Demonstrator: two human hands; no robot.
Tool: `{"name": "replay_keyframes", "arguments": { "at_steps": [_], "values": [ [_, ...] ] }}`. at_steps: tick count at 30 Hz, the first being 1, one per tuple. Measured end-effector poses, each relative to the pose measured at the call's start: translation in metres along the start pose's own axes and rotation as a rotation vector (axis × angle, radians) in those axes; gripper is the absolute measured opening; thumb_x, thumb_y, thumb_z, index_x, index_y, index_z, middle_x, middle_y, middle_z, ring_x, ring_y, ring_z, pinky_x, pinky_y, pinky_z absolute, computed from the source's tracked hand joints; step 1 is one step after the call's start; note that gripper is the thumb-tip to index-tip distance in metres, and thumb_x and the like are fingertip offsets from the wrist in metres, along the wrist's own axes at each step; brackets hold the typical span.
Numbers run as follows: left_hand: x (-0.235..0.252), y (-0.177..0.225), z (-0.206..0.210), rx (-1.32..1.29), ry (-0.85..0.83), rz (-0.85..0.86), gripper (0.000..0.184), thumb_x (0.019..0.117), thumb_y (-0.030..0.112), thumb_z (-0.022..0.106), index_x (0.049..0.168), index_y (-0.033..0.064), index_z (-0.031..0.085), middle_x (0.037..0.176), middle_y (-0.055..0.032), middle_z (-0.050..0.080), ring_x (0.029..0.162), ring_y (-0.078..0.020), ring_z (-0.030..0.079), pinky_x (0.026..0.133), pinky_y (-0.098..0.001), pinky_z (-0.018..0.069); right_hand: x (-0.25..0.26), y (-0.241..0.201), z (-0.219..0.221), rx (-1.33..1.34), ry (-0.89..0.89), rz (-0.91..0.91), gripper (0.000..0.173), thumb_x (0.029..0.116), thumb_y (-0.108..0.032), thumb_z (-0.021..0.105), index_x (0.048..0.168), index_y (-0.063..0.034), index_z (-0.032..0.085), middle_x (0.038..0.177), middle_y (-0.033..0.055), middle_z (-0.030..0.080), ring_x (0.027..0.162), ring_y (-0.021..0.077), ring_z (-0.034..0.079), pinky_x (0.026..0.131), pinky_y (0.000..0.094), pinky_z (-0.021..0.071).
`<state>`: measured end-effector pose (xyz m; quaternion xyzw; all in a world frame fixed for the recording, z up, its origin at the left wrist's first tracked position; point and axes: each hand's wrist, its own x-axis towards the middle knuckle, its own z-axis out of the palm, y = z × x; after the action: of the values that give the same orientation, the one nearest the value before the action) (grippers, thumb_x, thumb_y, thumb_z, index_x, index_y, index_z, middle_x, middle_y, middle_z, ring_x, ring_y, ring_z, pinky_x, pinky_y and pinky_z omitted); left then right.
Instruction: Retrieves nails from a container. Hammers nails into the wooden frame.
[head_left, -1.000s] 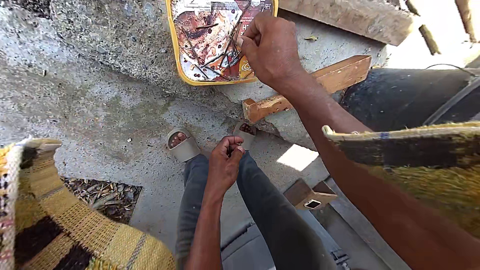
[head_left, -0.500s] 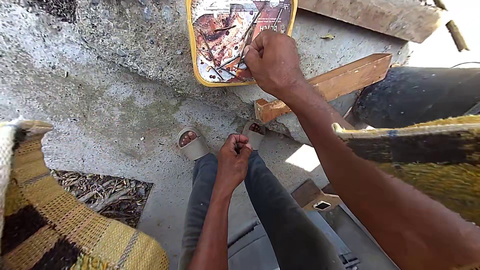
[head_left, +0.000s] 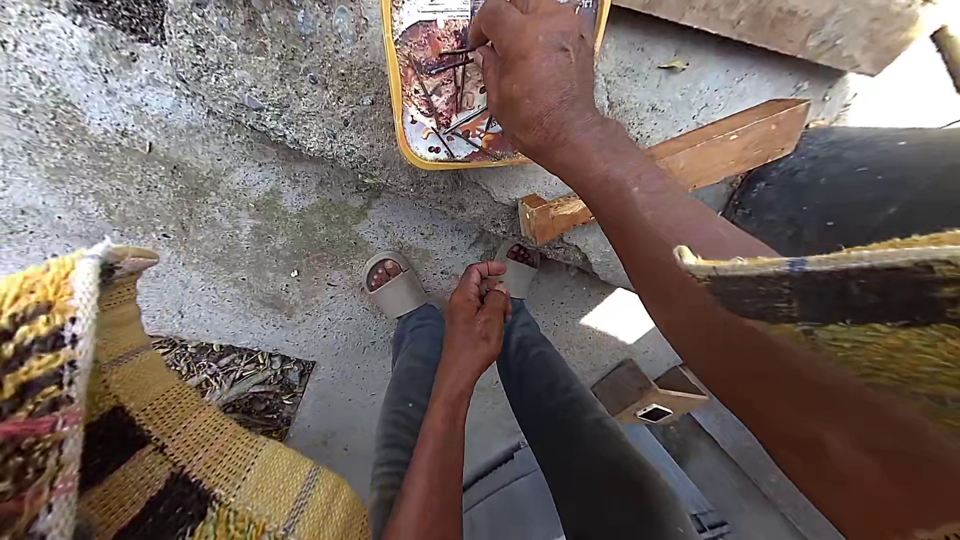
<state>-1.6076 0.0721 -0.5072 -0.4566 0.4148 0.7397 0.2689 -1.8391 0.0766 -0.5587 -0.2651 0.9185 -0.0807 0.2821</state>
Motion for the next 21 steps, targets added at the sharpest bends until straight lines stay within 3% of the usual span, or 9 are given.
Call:
{"name": "replay_keyframes", "arguments": {
  "at_steps": [6, 11, 15, 21],
  "values": [
    [0.0, 0.014, -0.007, -0.026, 0.028, 0.06, 0.019, 0.1044, 0.002, 0.043, 0.11, -0.0014, 0.06, 0.072, 0.0015, 0.06, 0.064, -0.0058, 0.061, 0.064, -0.0218, 0.0549, 0.003, -0.007, -0.005, -0.063, -0.085, 0.024, 0.027, 0.1042, -0.011, 0.048, 0.122, 0.0016, 0.063, 0.126, 0.0252, 0.062, 0.11, 0.043, 0.065, 0.088, 0.0569, 0.0519],
    [0.0, 0.004, -0.004, -0.054, 0.055, 0.045, 0.018, 0.1045, 0.002, 0.042, 0.11, -0.002, 0.059, 0.073, 0.0005, 0.061, 0.064, -0.0061, 0.062, 0.062, -0.0211, 0.054, 0.005, -0.01, -0.011, -0.019, -0.085, 0.002, 0.026, 0.1039, -0.013, 0.05, 0.121, -0.0019, 0.066, 0.124, 0.0217, 0.063, 0.109, 0.0384, 0.066, 0.089, 0.0541, 0.0519],
    [-0.001, -0.001, -0.001, -0.039, 0.06, 0.027, 0.016, 0.1048, 0.002, 0.044, 0.11, -0.0016, 0.059, 0.074, 0.0002, 0.062, 0.065, -0.0059, 0.062, 0.063, -0.0206, 0.0532, 0.011, -0.02, -0.012, -0.048, -0.136, 0.008, 0.029, 0.1055, -0.019, 0.051, 0.126, -0.0068, 0.066, 0.131, 0.0214, 0.06, 0.113, 0.039, 0.065, 0.094, 0.0568, 0.0495],
    [-0.003, 0.012, -0.007, -0.065, 0.091, 0.078, 0.014, 0.104, 0.001, 0.046, 0.109, -0.0007, 0.059, 0.076, -0.0011, 0.064, 0.066, -0.007, 0.064, 0.064, -0.0218, 0.0552, 0.022, -0.038, -0.021, -0.154, -0.279, 0.042, 0.031, 0.1023, -0.016, 0.05, 0.124, 0.003, 0.061, 0.133, 0.0266, 0.059, 0.118, 0.0439, 0.062, 0.093, 0.0619, 0.0484]
  ]
}}
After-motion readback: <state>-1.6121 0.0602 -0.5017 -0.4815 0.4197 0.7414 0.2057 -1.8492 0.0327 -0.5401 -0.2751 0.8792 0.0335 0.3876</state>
